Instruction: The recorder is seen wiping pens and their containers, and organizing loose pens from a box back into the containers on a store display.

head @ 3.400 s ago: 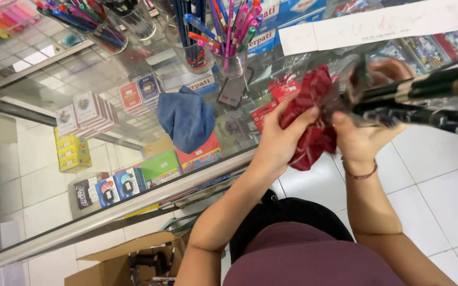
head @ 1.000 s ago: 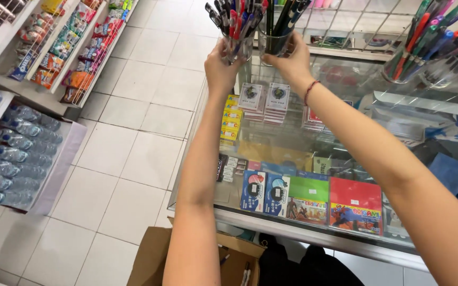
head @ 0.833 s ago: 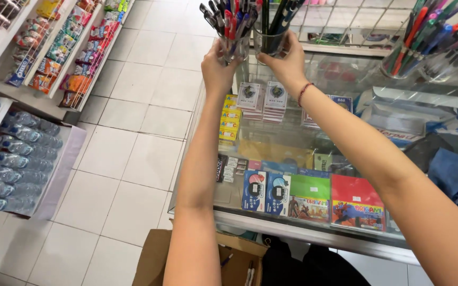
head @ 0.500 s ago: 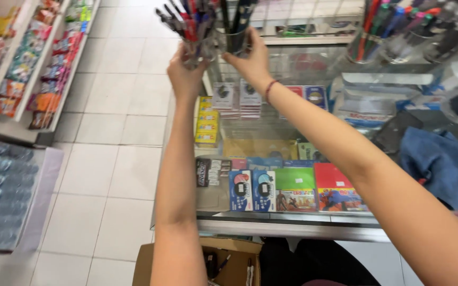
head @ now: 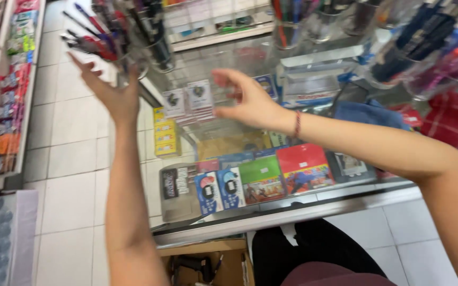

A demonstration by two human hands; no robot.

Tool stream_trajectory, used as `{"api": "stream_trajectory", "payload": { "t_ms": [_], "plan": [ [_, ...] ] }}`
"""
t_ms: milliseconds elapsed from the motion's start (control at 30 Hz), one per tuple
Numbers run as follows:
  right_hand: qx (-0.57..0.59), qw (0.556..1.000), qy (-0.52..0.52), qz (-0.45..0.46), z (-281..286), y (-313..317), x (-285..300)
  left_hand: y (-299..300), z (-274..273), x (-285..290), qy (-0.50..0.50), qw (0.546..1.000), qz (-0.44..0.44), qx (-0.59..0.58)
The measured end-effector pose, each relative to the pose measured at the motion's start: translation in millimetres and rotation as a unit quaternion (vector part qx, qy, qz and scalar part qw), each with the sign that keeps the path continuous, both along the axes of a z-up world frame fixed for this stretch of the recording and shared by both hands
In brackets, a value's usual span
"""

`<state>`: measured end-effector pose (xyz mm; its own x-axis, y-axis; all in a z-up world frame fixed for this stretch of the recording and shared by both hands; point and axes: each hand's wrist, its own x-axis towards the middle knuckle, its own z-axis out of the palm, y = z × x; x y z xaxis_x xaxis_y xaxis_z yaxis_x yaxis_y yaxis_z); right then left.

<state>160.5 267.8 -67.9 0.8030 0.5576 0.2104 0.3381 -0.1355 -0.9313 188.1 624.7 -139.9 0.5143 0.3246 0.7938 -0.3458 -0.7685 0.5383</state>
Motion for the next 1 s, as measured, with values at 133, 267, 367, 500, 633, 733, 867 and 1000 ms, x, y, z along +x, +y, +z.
{"api": "stream_trajectory", "payload": {
  "t_ms": [133,267,367,500,633,733,867,1000],
  "plan": [
    [-0.037,0.997,-0.034,0.056,54,-87,-66,-21,24,-21,-0.005,0.998,0.033,0.055],
    [-0.009,0.998,-0.058,0.031,75,-177,-109,-61,52,-34,-0.073,0.991,0.045,0.106],
    [0.055,0.991,-0.086,-0.091,73,-244,-128,-108,60,-44,-0.093,0.994,0.026,0.049],
    [0.120,0.938,-0.118,-0.303,24,-342,-138,-190,68,-68,-0.036,0.998,-0.057,0.017],
    [0.025,0.903,-0.193,-0.382,-3,-393,-103,-304,108,-72,0.004,0.977,-0.190,0.099],
    [0.007,0.917,-0.132,-0.377,-11,-401,-79,-378,106,-46,0.058,0.939,-0.329,0.075],
    [-0.012,0.934,-0.119,-0.336,-26,-398,-64,-453,72,7,0.136,0.898,-0.417,0.028],
    [-0.004,0.936,-0.098,-0.338,-38,-396,-53,-492,50,34,0.136,0.874,-0.466,-0.033]
  ]
}}
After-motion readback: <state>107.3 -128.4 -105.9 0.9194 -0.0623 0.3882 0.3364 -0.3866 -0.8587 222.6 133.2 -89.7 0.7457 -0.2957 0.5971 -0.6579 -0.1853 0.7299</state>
